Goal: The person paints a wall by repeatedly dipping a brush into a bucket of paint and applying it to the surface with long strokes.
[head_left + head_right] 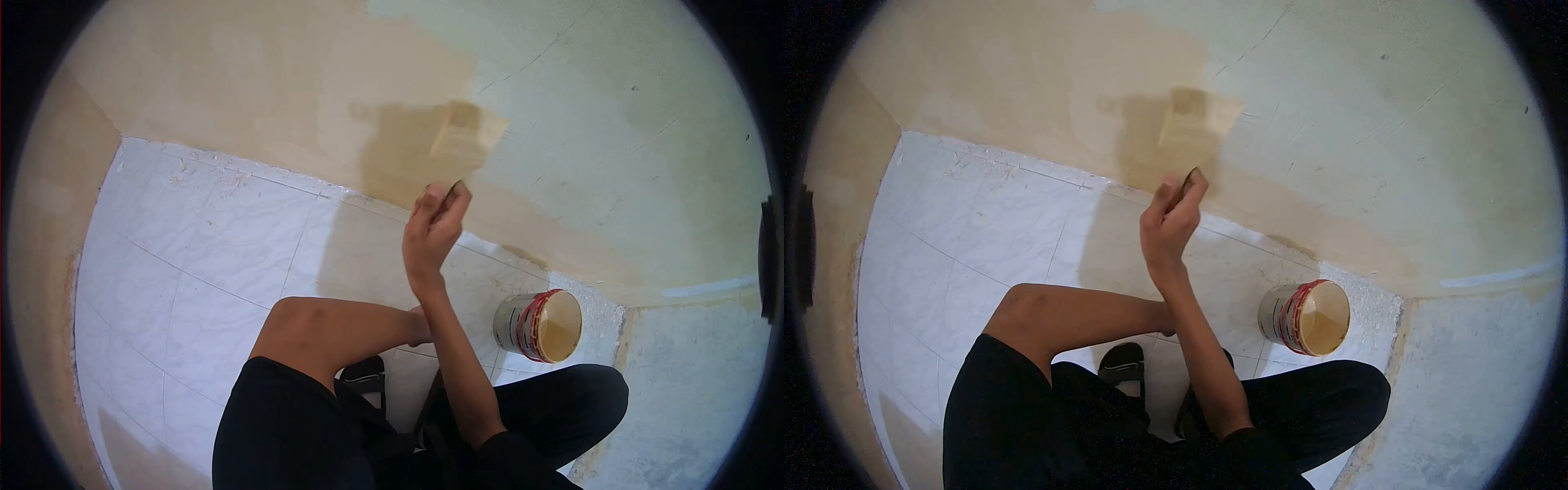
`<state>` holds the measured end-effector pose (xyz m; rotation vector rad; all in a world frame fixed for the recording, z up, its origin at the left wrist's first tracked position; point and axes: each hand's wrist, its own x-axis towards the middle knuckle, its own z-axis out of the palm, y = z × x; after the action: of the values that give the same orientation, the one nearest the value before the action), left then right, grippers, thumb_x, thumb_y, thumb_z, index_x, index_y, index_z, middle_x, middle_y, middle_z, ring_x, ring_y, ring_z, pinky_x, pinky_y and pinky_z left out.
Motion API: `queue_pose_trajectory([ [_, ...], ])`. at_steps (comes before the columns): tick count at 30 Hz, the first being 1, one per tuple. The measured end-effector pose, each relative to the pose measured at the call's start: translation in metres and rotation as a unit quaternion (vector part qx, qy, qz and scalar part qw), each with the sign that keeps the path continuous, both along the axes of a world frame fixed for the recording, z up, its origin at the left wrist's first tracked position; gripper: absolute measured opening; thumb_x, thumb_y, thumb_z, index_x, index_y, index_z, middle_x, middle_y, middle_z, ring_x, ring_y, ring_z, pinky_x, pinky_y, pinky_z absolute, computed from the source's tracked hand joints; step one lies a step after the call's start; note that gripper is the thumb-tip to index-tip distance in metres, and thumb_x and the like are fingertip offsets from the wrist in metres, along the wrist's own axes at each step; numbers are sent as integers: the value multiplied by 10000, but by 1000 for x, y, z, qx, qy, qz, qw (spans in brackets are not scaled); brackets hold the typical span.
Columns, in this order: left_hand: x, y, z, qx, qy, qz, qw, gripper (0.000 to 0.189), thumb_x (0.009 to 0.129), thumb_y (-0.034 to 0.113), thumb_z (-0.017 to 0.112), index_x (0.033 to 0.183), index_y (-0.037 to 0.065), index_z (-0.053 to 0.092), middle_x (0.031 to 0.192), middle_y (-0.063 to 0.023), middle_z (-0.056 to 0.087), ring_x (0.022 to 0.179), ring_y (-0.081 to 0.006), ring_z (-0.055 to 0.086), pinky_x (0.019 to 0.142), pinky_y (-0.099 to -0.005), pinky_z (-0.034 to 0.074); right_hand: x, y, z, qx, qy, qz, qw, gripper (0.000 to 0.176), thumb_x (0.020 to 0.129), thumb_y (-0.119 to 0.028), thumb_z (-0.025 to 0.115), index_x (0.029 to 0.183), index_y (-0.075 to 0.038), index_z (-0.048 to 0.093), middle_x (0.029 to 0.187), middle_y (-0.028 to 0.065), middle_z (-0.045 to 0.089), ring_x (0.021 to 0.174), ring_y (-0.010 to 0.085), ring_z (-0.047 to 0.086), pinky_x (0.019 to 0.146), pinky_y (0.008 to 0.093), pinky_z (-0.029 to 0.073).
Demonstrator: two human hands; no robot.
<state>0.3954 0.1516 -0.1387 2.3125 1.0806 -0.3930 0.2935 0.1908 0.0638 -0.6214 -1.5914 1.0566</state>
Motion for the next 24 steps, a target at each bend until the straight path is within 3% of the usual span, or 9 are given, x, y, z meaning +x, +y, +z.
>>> queue_pose_trajectory([
  [7,-4,3,11,-8,16,15,1000,356,692,153,728,1044,126,678,1095,-52,643,957,-245,637,670,-444,551,-5,31,37,109,-64,-85,988,233,951,-141,491,1065,59,455,694,51,488,568,85,432,501,229,373],
  [9,15,4,-58,25,-6,31,999,375,687,152,731,1056,126,671,1103,-51,639,971,-246,631,682,-445,549,-12,35,38,138,-61,-109,982,224,945,-126,495,1063,61,460,694,70,495,558,107,435,501,250,379],
  [11,16,4,-54,59,-27,48,997,394,681,151,734,1067,125,665,1110,-51,634,985,-247,626,694,-446,547,-15,33,41,168,-58,-133,975,216,939,-111,499,1060,63,465,694,89,501,549,129,438,501,270,386],
  [13,0,4,32,-69,77,-24,994,416,680,163,732,1087,131,654,1142,-51,618,984,-251,625,685,-441,549,-16,31,46,135,-55,-120,982,191,923,-77,504,1052,60,472,684,126,519,535,178,466,506,314,397],
  [14,-1,4,29,-69,79,-28,994,416,680,163,732,1087,131,654,1142,-51,618,984,-251,625,685,-441,549,-14,31,41,135,-54,-124,982,191,923,-77,504,1052,60,472,684,126,519,535,178,466,506,314,397],
  [16,-1,0,12,18,-16,10,1000,460,667,183,743,1112,133,639,1181,-51,594,979,-248,625,687,-428,550,-8,30,22,133,-140,-100,976,259,899,-28,519,1110,108,454,785,251,560,634,336,585,542,372,453],
  [20,-9,-9,-21,-1,-220,163,962,497,652,200,758,1128,140,629,1211,-55,575,977,-239,626,691,-416,546,9,13,-10,47,-194,-62,978,245,895,-19,516,1100,106,469,786,242,572,630,329,585,550,363,460],
  [22,-8,-7,-11,16,-121,93,988,488,651,196,758,1120,139,634,1200,-57,582,977,-238,627,694,-416,544,11,7,-14,66,-86,-77,991,182,904,-79,521,1031,52,513,646,160,525,532,254,504,514,349,404],
  [24,-5,-8,-1,26,-21,26,999,479,651,193,758,1113,138,640,1189,-60,590,978,-238,627,697,-416,541,12,8,-4,75,-88,-87,989,188,905,-79,520,1040,52,512,649,162,529,531,261,501,516,344,404],
])
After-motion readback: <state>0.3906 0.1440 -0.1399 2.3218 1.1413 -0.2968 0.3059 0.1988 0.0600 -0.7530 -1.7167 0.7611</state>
